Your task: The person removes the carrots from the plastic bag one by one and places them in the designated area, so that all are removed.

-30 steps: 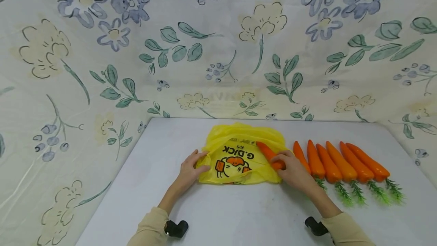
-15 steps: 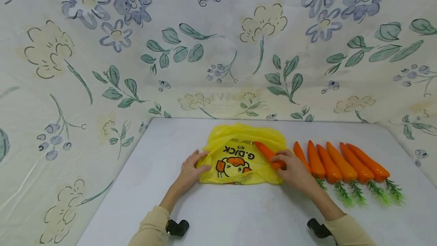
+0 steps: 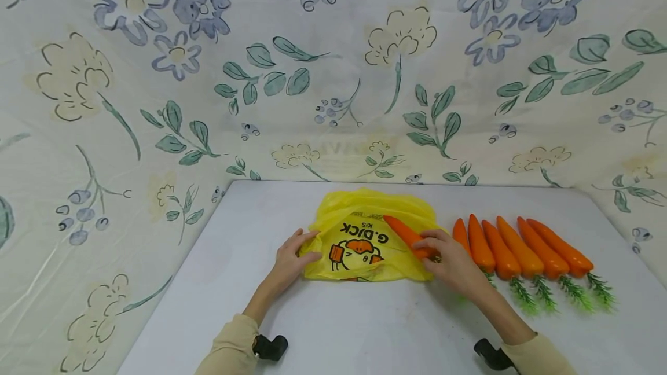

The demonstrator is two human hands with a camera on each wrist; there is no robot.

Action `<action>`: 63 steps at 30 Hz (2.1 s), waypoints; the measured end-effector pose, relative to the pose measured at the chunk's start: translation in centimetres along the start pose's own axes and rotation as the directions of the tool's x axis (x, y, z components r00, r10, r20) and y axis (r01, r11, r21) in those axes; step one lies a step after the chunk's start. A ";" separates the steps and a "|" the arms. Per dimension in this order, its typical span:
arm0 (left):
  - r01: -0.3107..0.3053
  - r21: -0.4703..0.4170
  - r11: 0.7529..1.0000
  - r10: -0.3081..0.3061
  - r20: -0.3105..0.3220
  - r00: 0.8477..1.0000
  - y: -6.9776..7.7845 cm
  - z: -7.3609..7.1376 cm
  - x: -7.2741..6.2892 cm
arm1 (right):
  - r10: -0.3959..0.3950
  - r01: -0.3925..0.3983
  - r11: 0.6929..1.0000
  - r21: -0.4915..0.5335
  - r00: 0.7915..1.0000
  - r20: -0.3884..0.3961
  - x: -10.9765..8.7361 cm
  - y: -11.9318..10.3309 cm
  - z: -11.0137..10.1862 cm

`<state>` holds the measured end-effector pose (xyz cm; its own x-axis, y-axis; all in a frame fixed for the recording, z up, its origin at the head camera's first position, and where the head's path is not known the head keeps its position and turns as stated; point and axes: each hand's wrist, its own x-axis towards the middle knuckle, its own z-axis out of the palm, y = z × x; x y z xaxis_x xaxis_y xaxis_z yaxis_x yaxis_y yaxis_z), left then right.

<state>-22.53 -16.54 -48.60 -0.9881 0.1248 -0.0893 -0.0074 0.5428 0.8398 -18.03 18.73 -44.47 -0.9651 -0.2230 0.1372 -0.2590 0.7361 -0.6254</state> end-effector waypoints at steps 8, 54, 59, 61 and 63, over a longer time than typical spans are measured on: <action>0.013 0.002 1.000 -0.013 0.002 1.000 -0.1 0.0 0.0 | -0.012 0.012 1.000 -0.005 1.000 -0.026 -0.4 -0.3 0.0; -0.014 0.009 1.000 0.014 -0.008 1.000 -0.2 0.0 0.1 | 0.131 -0.090 0.982 0.164 0.957 -0.259 -1.9 3.3 -3.9; -0.015 0.005 1.000 0.015 -0.002 1.000 -0.2 0.0 0.1 | 0.135 -0.096 0.982 0.162 0.958 -0.252 -2.0 3.6 -4.4; -0.016 -0.001 1.000 0.016 0.000 1.000 -0.1 0.0 0.0 | 0.135 -0.097 0.983 0.159 0.958 -0.251 -2.1 3.7 -4.6; -0.017 -0.007 1.000 0.017 0.001 1.000 -0.1 0.0 0.0 | 0.131 -0.092 0.983 0.156 0.958 -0.256 -2.1 4.0 -4.8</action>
<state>-22.52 -16.62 -48.67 -0.9880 0.1347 -0.0755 0.0083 0.5347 0.8450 -17.20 25.24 -43.60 -0.9681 0.0459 0.2461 -0.1594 0.6449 -0.7474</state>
